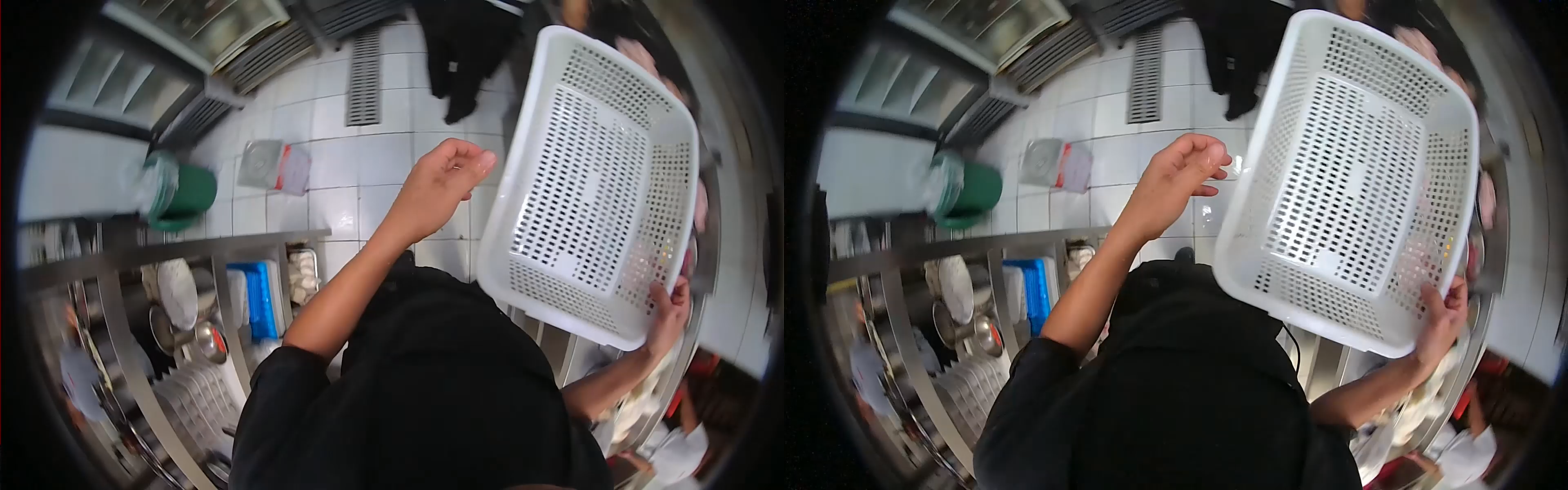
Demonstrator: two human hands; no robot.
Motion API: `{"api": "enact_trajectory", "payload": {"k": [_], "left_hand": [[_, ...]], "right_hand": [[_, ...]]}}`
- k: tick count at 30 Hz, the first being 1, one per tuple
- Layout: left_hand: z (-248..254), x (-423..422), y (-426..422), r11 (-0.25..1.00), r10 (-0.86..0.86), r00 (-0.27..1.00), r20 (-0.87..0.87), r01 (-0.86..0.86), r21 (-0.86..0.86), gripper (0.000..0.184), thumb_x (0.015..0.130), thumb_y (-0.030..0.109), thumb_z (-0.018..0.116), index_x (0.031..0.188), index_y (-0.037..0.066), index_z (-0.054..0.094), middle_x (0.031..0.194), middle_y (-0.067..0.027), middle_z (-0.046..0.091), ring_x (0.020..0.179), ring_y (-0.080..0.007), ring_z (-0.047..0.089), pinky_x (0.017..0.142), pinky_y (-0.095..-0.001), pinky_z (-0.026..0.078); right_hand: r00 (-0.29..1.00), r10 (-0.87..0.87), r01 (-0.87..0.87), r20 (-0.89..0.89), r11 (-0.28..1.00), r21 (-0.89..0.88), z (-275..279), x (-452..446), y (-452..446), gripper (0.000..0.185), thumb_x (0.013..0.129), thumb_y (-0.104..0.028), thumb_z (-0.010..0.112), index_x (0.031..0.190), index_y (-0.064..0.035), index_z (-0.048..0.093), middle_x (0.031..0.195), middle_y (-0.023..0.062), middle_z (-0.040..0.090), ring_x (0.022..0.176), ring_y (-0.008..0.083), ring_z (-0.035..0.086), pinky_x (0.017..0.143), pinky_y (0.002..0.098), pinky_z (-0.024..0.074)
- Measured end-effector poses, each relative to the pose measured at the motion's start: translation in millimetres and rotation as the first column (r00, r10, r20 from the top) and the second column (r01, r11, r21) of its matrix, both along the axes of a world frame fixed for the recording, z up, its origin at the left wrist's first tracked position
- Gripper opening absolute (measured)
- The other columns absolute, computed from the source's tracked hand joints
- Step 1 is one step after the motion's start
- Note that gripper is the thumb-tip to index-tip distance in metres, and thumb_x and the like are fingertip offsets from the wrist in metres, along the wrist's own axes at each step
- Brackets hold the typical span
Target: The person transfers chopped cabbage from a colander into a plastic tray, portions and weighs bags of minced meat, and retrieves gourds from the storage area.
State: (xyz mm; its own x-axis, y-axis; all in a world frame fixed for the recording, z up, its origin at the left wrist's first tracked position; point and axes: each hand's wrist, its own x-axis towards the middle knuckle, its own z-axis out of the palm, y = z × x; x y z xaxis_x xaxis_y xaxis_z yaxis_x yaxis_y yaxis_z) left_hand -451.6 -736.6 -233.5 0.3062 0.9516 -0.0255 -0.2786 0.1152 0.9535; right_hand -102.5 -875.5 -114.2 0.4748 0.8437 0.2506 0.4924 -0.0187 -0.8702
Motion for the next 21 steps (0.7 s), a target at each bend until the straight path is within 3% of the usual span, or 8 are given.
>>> {"api": "enact_trajectory", "payload": {"k": [6, 7, 10, 13, 15, 17, 19, 21], "left_hand": [[24, -172, -40, 0.943, 0.326, 0.942, 0.077, -0.319, -0.094, 0.032, 0.087, 0.024, 0.062, 0.103, -0.001, 0.053, 0.093, -0.0076, 0.061, 0.083, -0.0119, 0.057, 0.072, -0.0252, 0.047], [6, -59, 15, 0.917, 0.385, 0.922, 0.041, -0.377, -0.13, 0.029, 0.087, 0.019, 0.062, 0.105, -0.002, 0.052, 0.094, -0.0085, 0.062, 0.084, -0.0122, 0.058, 0.073, -0.0251, 0.047], [-16, -70, 49, 0.826, 0.547, 0.836, -0.036, -0.546, -0.137, 0.028, 0.085, 0.011, 0.062, 0.107, -0.002, 0.05, 0.097, -0.01, 0.062, 0.086, -0.013, 0.059, 0.075, -0.025, 0.047], [-19, -79, 82, 0.721, 0.666, 0.746, -0.006, -0.646, -0.252, 0.03, 0.085, 0.011, 0.062, 0.109, -0.002, 0.05, 0.096, -0.0098, 0.062, 0.087, -0.0134, 0.058, 0.076, -0.0252, 0.047], [-18, -105, 87, 0.682, 0.698, 0.71, -0.099, -0.7, -0.211, 0.033, 0.086, 0.013, 0.061, 0.113, -0.001, 0.05, 0.099, -0.0099, 0.061, 0.089, -0.0139, 0.057, 0.077, -0.0261, 0.046], [-12, -130, 87, 0.5, 0.814, 0.495, -0.306, -0.863, -0.065, 0.033, 0.088, 0.018, 0.06, 0.114, -0.001, 0.053, 0.101, -0.009, 0.062, 0.09, -0.0144, 0.057, 0.078, -0.027, 0.046], [-13, -157, 79, 0.381, 0.844, 0.388, -0.371, -0.92, -0.095, 0.029, 0.089, 0.02, 0.059, 0.109, 0.0, 0.059, 0.102, -0.0078, 0.062, 0.091, -0.0142, 0.056, 0.078, -0.0269, 0.046], [-22, -170, 67, 0.257, 0.892, 0.266, -0.366, -0.964, -0.075, 0.027, 0.089, 0.021, 0.059, 0.104, -0.002, 0.062, 0.099, -0.0067, 0.062, 0.091, -0.0138, 0.057, 0.078, -0.0271, 0.047]], "right_hand": [[0.95, 0.302, -0.31, -0.076, 0.938, -0.156, 23, -189, 69, 0.016, 0.071, 0.003, 0.057, 0.085, -0.0033, 0.052, 0.081, 0.0047, 0.062, 0.069, 0.0087, 0.054, 0.069, 0.023, 0.0429], [0.932, 0.305, -0.345, -0.198, 0.913, -0.219, -12, -76, 142, 0.016, 0.071, 0.004, 0.057, 0.084, -0.0034, 0.052, 0.08, 0.0046, 0.062, 0.068, 0.0086, 0.054, 0.068, 0.0227, 0.043], [0.85, 0.435, -0.504, -0.298, 0.836, -0.216, -43, -92, 228, 0.016, 0.071, 0.004, 0.057, 0.084, -0.0029, 0.052, 0.078, 0.0047, 0.062, 0.067, 0.0089, 0.055, 0.067, 0.0227, 0.0442], [0.764, 0.516, -0.62, -0.388, 0.755, -0.216, -61, -117, 309, 0.014, 0.069, 0.006, 0.056, 0.081, -0.0018, 0.052, 0.078, 0.0047, 0.061, 0.067, 0.0087, 0.055, 0.066, 0.0228, 0.0446], [0.729, 0.561, -0.659, -0.393, 0.73, -0.182, -77, -141, 350, 0.014, 0.069, 0.006, 0.055, 0.08, -0.0016, 0.052, 0.076, 0.0036, 0.06, 0.066, 0.0081, 0.054, 0.064, 0.0224, 0.0435], [0.701, 0.622, -0.703, -0.35, 0.685, -0.191, -86, -172, 406, 0.014, 0.068, 0.006, 0.055, 0.08, -0.0012, 0.052, 0.074, 0.003, 0.058, 0.065, 0.0076, 0.053, 0.061, 0.0225, 0.0422], [0.674, 0.646, -0.731, -0.358, 0.655, -0.193, -88, -209, 460, 0.014, 0.067, 0.006, 0.055, 0.079, -0.0004, 0.051, 0.074, 0.0042, 0.058, 0.064, 0.0093, 0.053, 0.06, 0.0228, 0.0417], [0.699, 0.699, -0.711, -0.148, 0.658, -0.248, -99, -234, 510, 0.013, 0.065, 0.004, 0.056, 0.077, 0.0007, 0.052, 0.071, 0.0044, 0.057, 0.061, 0.0117, 0.052, 0.058, 0.0243, 0.0416]]}}
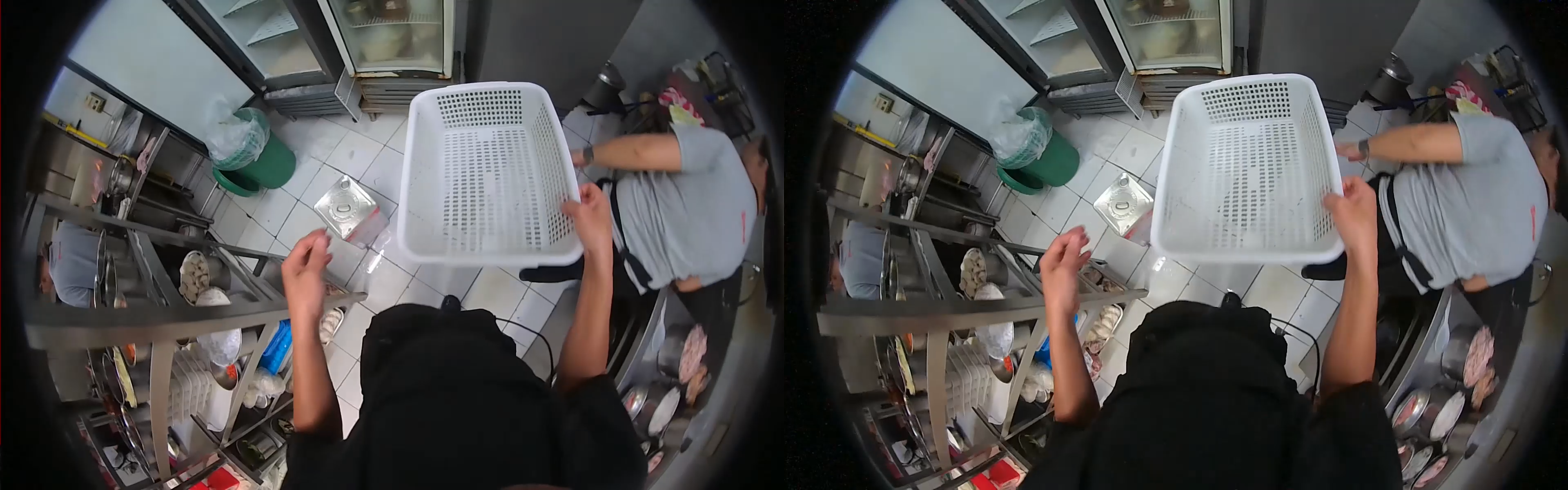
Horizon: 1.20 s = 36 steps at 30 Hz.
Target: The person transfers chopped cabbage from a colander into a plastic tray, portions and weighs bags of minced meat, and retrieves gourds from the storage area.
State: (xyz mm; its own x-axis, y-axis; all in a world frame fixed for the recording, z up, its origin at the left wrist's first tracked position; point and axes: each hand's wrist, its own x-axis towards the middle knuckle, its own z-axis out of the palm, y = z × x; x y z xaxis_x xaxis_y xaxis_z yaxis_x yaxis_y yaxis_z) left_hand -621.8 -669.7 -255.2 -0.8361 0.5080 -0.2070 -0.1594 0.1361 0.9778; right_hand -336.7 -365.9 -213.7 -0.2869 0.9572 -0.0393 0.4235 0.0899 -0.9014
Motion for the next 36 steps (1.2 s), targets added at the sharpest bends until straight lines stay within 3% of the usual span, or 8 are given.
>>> {"api": "enact_trajectory", "payload": {"k": [4, 12, 21, 24, 26, 28, 33, 36], "left_hand": [[-46, -24, -20, 0.984, 0.173, 0.983, 0.068, -0.17, -0.053, 0.021, 0.088, 0.018, 0.061, 0.095, -0.002, 0.062, 0.082, -0.0019, 0.06, 0.074, -0.0081, 0.053, 0.066, -0.0231, 0.043], [-82, -92, 81, 0.946, 0.132, 0.989, 0.074, -0.103, -0.306, 0.017, 0.087, 0.018, 0.061, 0.095, 0.003, 0.062, 0.085, 0.0001, 0.061, 0.076, -0.0095, 0.056, 0.069, -0.0239, 0.046], [-43, -113, 388, 0.883, -0.468, 0.869, -0.162, 0.462, -0.078, 0.021, 0.084, 0.017, 0.064, 0.099, 0.002, 0.061, 0.096, -0.0089, 0.064, 0.089, -0.0172, 0.06, 0.073, -0.0296, 0.048], [-32, -96, 467, 0.701, -0.713, 0.67, -0.208, 0.688, -0.188, 0.024, 0.084, 0.014, 0.065, 0.103, 0.0, 0.059, 0.099, -0.0081, 0.062, 0.093, -0.0147, 0.058, 0.079, -0.0276, 0.047], [-48, -87, 494, 0.664, -0.748, 0.645, -0.159, 0.728, -0.172, 0.027, 0.083, 0.015, 0.066, 0.104, 0.0, 0.059, 0.101, -0.0071, 0.062, 0.095, -0.0143, 0.058, 0.08, -0.0281, 0.047], [-72, -79, 523, 0.626, -0.775, 0.632, -0.024, 0.76, -0.174, 0.026, 0.084, 0.017, 0.065, 0.104, 0.0, 0.06, 0.097, -0.0083, 0.062, 0.092, -0.016, 0.059, 0.079, -0.0264, 0.046], [-106, -42, 588, 0.42, -0.881, 0.446, 0.156, 0.891, -0.173, 0.035, 0.085, 0.022, 0.065, 0.109, 0.0, 0.055, 0.096, -0.0144, 0.063, 0.082, -0.016, 0.06, 0.071, -0.0269, 0.048], [-126, 7, 655, 0.246, -0.878, 0.271, 0.395, 0.963, -0.113, 0.049, 0.087, 0.031, 0.062, 0.122, -0.001, 0.048, 0.106, -0.0133, 0.06, 0.095, -0.0185, 0.058, 0.08, -0.0308, 0.047]], "right_hand": [[0.999, 0.006, -0.008, 0.036, 0.999, 0.052, -35, -39, 93, 0.013, 0.062, 0.001, 0.058, 0.074, 0.0025, 0.054, 0.067, 0.0067, 0.056, 0.06, 0.0153, 0.052, 0.057, 0.0283, 0.0426], [0.872, -0.139, 0.088, 0.469, 0.988, 0.129, -61, -73, 239, 0.025, 0.059, -0.007, 0.058, 0.079, 0.0082, 0.057, 0.071, 0.0201, 0.061, 0.066, 0.0291, 0.061, 0.063, 0.0364, 0.0467], [0.748, -0.263, 0.199, 0.61, 0.965, 0.172, -66, -43, 337, 0.025, 0.06, -0.009, 0.057, 0.08, 0.006, 0.061, 0.077, 0.0255, 0.062, 0.075, 0.0373, 0.063, 0.068, 0.0396, 0.0486], [0.598, -0.245, 0.145, 0.763, 0.97, 0.197, -105, -3, 393, 0.028, 0.063, -0.011, 0.058, 0.085, 0.0048, 0.062, 0.088, 0.0273, 0.062, 0.084, 0.0393, 0.062, 0.073, 0.0415, 0.0493], [0.598, -0.117, 0.177, 0.793, 0.984, 0.012, -99, -2, 408, 0.031, 0.065, -0.011, 0.058, 0.092, 0.004, 0.062, 0.096, 0.0266, 0.061, 0.094, 0.0396, 0.06, 0.079, 0.0412, 0.0485], [0.614, -0.295, 0.205, 0.732, 0.955, 0.213, -114, 9, 430, 0.029, 0.054, -0.006, 0.061, 0.08, 0.0057, 0.064, 0.076, 0.0252, 0.062, 0.073, 0.0372, 0.062, 0.065, 0.0403, 0.0486], [0.629, -0.262, 0.412, 0.732, 0.911, -0.028, -75, 38, 454, 0.039, 0.05, -0.006, 0.064, 0.088, 0.0029, 0.064, 0.084, 0.0217, 0.064, 0.08, 0.0359, 0.062, 0.069, 0.0393, 0.0487], [0.648, -0.355, 0.509, 0.674, 0.86, -0.036, -62, 85, 470, 0.038, 0.05, -0.006, 0.064, 0.087, 0.0012, 0.063, 0.081, 0.0195, 0.063, 0.08, 0.0338, 0.062, 0.069, 0.039, 0.0477]]}}
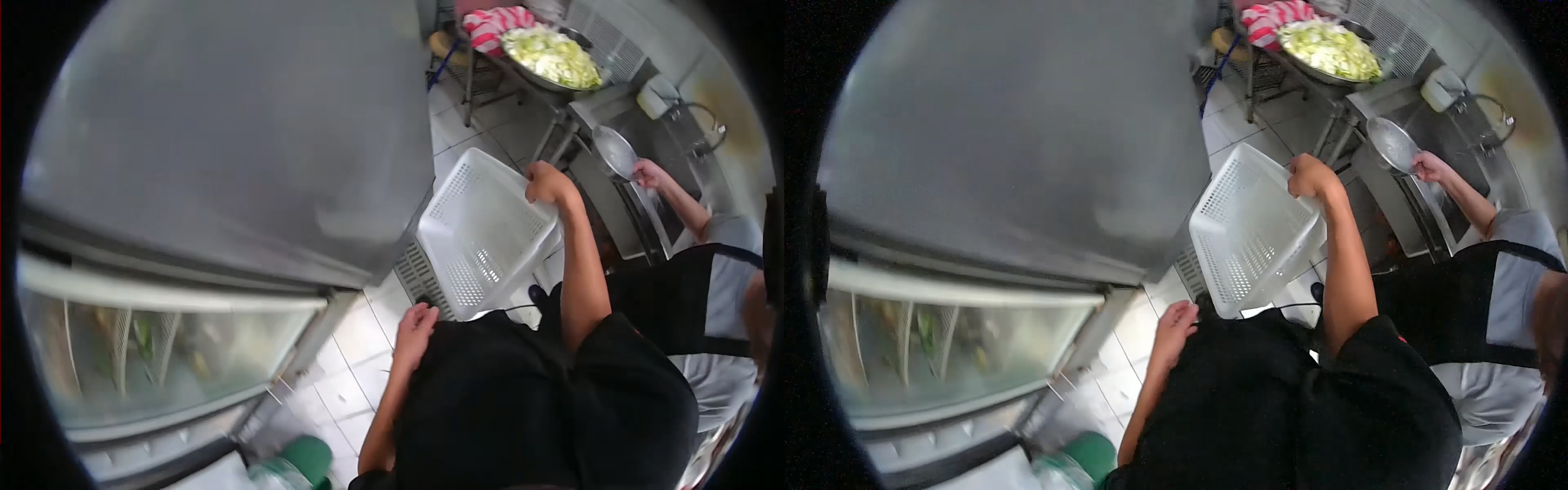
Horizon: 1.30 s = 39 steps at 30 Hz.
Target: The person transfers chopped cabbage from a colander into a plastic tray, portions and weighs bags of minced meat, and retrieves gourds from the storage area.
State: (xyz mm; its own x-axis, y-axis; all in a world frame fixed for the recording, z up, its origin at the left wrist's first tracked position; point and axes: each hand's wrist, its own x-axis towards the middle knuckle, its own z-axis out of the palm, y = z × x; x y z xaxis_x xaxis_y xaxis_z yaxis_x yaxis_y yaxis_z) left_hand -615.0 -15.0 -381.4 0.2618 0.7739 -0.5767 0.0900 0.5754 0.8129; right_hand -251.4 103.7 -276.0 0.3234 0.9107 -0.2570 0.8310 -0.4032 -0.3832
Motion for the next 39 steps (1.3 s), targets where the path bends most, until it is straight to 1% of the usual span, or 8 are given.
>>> {"api": "enact_trajectory", "payload": {"k": [12, 19, 22, 24, 26, 32, 35, 39], "left_hand": [[23, 180, 230, 0.97, -0.151, 0.93, 0.336, 0.204, -0.129, 0.038, 0.094, 0.027, 0.049, 0.119, -0.001, 0.043, 0.112, -0.015, 0.057, 0.1, -0.0216, 0.059, 0.085, -0.036, 0.048], [79, 258, 287, 0.949, -0.24, 0.909, 0.34, 0.146, 0.28, 0.039, 0.076, -0.014, 0.047, 0.113, -0.005, 0.041, 0.106, -0.0177, 0.057, 0.094, -0.023, 0.059, 0.081, -0.0333, 0.05], [-7, 236, 225, 0.839, -0.156, 0.893, 0.423, -0.107, 0.534, 0.041, 0.073, -0.015, 0.047, 0.112, -0.003, 0.042, 0.104, -0.0156, 0.058, 0.09, -0.0215, 0.06, 0.076, -0.033, 0.051], [-17, 235, 236, 0.71, -0.123, 0.914, 0.386, -0.191, 0.678, 0.042, 0.072, -0.014, 0.047, 0.111, -0.002, 0.044, 0.104, -0.0137, 0.059, 0.09, -0.0203, 0.06, 0.073, -0.0322, 0.051], [-1, 214, 220, 0.674, -0.034, 0.933, 0.359, -0.244, 0.697, 0.046, 0.07, -0.012, 0.047, 0.115, -0.001, 0.045, 0.104, -0.0127, 0.059, 0.09, -0.0199, 0.059, 0.073, -0.0313, 0.051], [60, 162, 285, 0.451, 0.229, 0.943, 0.242, -0.323, 0.832, 0.058, 0.069, -0.008, 0.049, 0.126, 0.0, 0.042, 0.104, -0.0137, 0.059, 0.088, -0.0214, 0.059, 0.075, -0.0325, 0.049], [155, 240, 463, 0.576, 0.112, 0.994, 0.011, -0.074, 0.814, 0.059, 0.069, -0.009, 0.048, 0.127, 0.0, 0.042, 0.107, -0.0141, 0.059, 0.089, -0.0217, 0.059, 0.078, -0.0331, 0.048], [174, 250, 519, 0.586, 0.095, 0.986, -0.134, 0.054, 0.809, 0.058, 0.071, -0.01, 0.047, 0.128, -0.001, 0.042, 0.11, -0.0148, 0.059, 0.092, -0.0223, 0.059, 0.079, -0.0322, 0.048]], "right_hand": [[0.883, -0.376, 0.461, -0.281, 0.807, 0.37, 69, 95, -15, 0.028, 0.054, -0.005, 0.065, 0.08, 0.0024, 0.057, 0.074, 0.0105, 0.06, 0.07, 0.0193, 0.056, 0.065, 0.0312, 0.0449], [0.759, -0.303, 0.623, -0.576, 0.595, 0.508, 67, 135, -17, 0.021, 0.067, -0.009, 0.071, 0.08, -0.0028, 0.056, 0.072, 0.0051, 0.061, 0.065, 0.0108, 0.053, 0.06, 0.0262, 0.0419], [0.794, -0.054, 0.554, -0.606, 0.475, 0.684, -9, 117, -83, 0.021, 0.08, -0.02, 0.069, 0.081, -0.0034, 0.057, 0.078, 0.006, 0.063, 0.062, 0.0086, 0.051, 0.058, 0.0237, 0.0417], [0.539, 0.151, 0.731, -0.829, 0.404, 0.549, -39, 138, -97, 0.028, 0.088, -0.031, 0.061, 0.083, -0.0033, 0.059, 0.081, 0.0069, 0.064, 0.058, 0.0071, 0.048, 0.055, 0.0214, 0.0416], [0.67, -0.04, 0.711, -0.741, 0.322, 0.626, -88, 162, -107, 0.028, 0.089, -0.028, 0.058, 0.091, 0.0002, 0.058, 0.081, 0.0061, 0.064, 0.056, 0.0078, 0.048, 0.051, 0.0224, 0.0424], [0.489, -0.155, 0.84, -0.858, 0.347, 0.417, -157, 228, -59, 0.034, 0.076, -0.003, 0.057, 0.106, 0.01, 0.053, 0.069, 0.0103, 0.058, 0.05, 0.0149, 0.052, 0.044, 0.0279, 0.0428], [0.204, -0.26, 0.95, -0.944, 0.287, 0.126, -123, 262, 28, 0.045, 0.075, -0.004, 0.059, 0.114, 0.0144, 0.047, 0.07, 0.0119, 0.059, 0.053, 0.0161, 0.056, 0.047, 0.0272, 0.0476], [0.202, -0.366, 0.94, -0.908, 0.332, 0.075, -143, 267, 51, 0.05, 0.072, -0.004, 0.063, 0.114, 0.0159, 0.045, 0.077, 0.0152, 0.062, 0.06, 0.0184, 0.062, 0.051, 0.0278, 0.0524]]}}
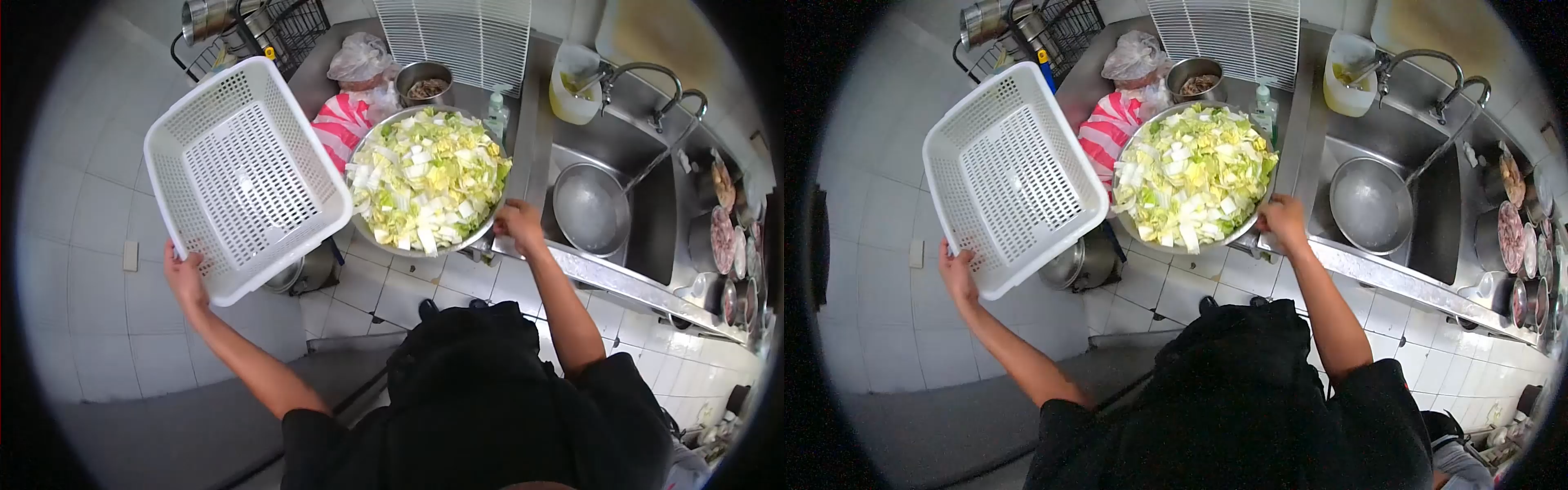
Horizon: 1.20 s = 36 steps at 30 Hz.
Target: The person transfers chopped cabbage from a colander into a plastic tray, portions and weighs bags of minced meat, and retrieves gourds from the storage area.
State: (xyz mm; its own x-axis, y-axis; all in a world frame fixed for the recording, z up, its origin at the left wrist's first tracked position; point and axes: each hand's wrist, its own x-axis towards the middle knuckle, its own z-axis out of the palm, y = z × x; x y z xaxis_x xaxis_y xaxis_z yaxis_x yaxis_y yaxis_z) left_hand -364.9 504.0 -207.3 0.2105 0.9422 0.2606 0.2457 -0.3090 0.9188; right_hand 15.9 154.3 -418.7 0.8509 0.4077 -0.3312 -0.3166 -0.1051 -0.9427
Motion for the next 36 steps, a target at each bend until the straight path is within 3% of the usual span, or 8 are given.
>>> {"api": "enact_trajectory", "payload": {"k": [5, 8, 10, 15, 17, 25, 29, 36], "left_hand": [[1, 12, 56, 0.999, -0.029, 1.0, -0.002, 0.029, 0.039, 0.056, 0.075, -0.009, 0.046, 0.13, -0.001, 0.04, 0.112, -0.0156, 0.057, 0.093, -0.0227, 0.058, 0.08, -0.0313, 0.047], [7, 23, 81, 0.996, -0.093, 0.994, -0.05, 0.092, -0.005, 0.061, 0.072, -0.008, 0.045, 0.132, -0.002, 0.037, 0.114, -0.0188, 0.056, 0.097, -0.0253, 0.058, 0.085, -0.035, 0.046], [1, 24, 106, 0.989, -0.142, 0.99, -0.005, 0.142, -0.044, 0.062, 0.071, -0.009, 0.045, 0.132, -0.001, 0.037, 0.116, -0.0184, 0.056, 0.098, -0.0252, 0.058, 0.084, -0.0343, 0.046], [-9, 43, 139, 0.976, -0.204, 0.979, 0.0, 0.203, -0.084, 0.061, 0.07, -0.008, 0.045, 0.13, -0.002, 0.039, 0.111, -0.0154, 0.056, 0.093, -0.023, 0.058, 0.081, -0.0314, 0.047], [-8, 46, 143, 0.979, -0.183, 0.983, -0.014, 0.181, -0.089, 0.06, 0.07, -0.008, 0.045, 0.13, -0.002, 0.039, 0.11, -0.015, 0.057, 0.092, -0.0228, 0.058, 0.081, -0.0312, 0.047], [-27, 31, 154, 0.967, -0.25, 0.967, -0.054, 0.247, -0.053, 0.06, 0.071, -0.009, 0.043, 0.13, -0.001, 0.039, 0.108, -0.0147, 0.057, 0.091, -0.0201, 0.058, 0.078, -0.0291, 0.047], [-33, 36, 166, 0.985, -0.147, 0.98, -0.131, 0.133, -0.107, 0.06, 0.072, -0.009, 0.041, 0.131, -0.001, 0.039, 0.112, -0.015, 0.056, 0.094, -0.021, 0.058, 0.08, -0.0288, 0.047], [-28, 57, 172, 0.985, -0.164, 0.957, -0.238, 0.145, -0.097, 0.059, 0.074, -0.009, 0.039, 0.132, 0.0, 0.039, 0.112, -0.0171, 0.056, 0.098, -0.0225, 0.058, 0.085, -0.0304, 0.045]], "right_hand": [[0.976, -0.09, 0.089, -0.2, 0.996, -0.01, 3, -57, 18, 0.035, 0.07, -0.003, 0.066, 0.099, 0.0065, 0.048, 0.083, 0.0138, 0.06, 0.068, 0.0183, 0.062, 0.054, 0.0274, 0.0517], [0.963, -0.154, 0.15, -0.22, 0.988, -0.036, -20, -72, 32, 0.04, 0.07, -0.002, 0.065, 0.106, 0.0056, 0.047, 0.085, 0.013, 0.06, 0.076, 0.018, 0.062, 0.058, 0.0273, 0.0525], [0.95, -0.144, 0.196, -0.277, 0.966, 0.167, -32, -78, 42, 0.044, 0.071, 0.001, 0.062, 0.111, 0.0072, 0.045, 0.092, 0.0141, 0.059, 0.081, 0.0213, 0.062, 0.064, 0.0317, 0.0539], [0.83, -0.416, 0.499, -0.371, 0.852, 0.159, -28, -81, 65, 0.048, 0.069, 0.009, 0.05, 0.116, 0.0099, 0.043, 0.11, 0.0186, 0.054, 0.094, 0.029, 0.059, 0.078, 0.0392, 0.053], [0.883, -0.253, 0.414, -0.396, 0.818, 0.4, -37, -76, 63, 0.052, 0.067, 0.012, 0.047, 0.118, 0.009, 0.042, 0.109, 0.0185, 0.054, 0.096, 0.0291, 0.058, 0.077, 0.0398, 0.0532], [0.85, -0.254, 0.419, -0.46, 0.857, 0.3, -23, -80, 47, 0.055, 0.064, 0.015, 0.045, 0.118, 0.0093, 0.039, 0.104, 0.0179, 0.054, 0.09, 0.0302, 0.059, 0.071, 0.041, 0.0544], [0.805, -0.274, 0.452, -0.526, 0.858, 0.244, -28, -77, 44, 0.052, 0.062, 0.015, 0.045, 0.113, 0.0121, 0.038, 0.102, 0.0204, 0.052, 0.085, 0.0309, 0.06, 0.068, 0.0413, 0.0545], [0.782, -0.297, 0.455, -0.548, 0.873, 0.176, 5, -78, 41, 0.05, 0.064, 0.013, 0.044, 0.114, 0.0075, 0.04, 0.102, 0.0171, 0.054, 0.089, 0.0301, 0.058, 0.078, 0.0428, 0.0525]]}}
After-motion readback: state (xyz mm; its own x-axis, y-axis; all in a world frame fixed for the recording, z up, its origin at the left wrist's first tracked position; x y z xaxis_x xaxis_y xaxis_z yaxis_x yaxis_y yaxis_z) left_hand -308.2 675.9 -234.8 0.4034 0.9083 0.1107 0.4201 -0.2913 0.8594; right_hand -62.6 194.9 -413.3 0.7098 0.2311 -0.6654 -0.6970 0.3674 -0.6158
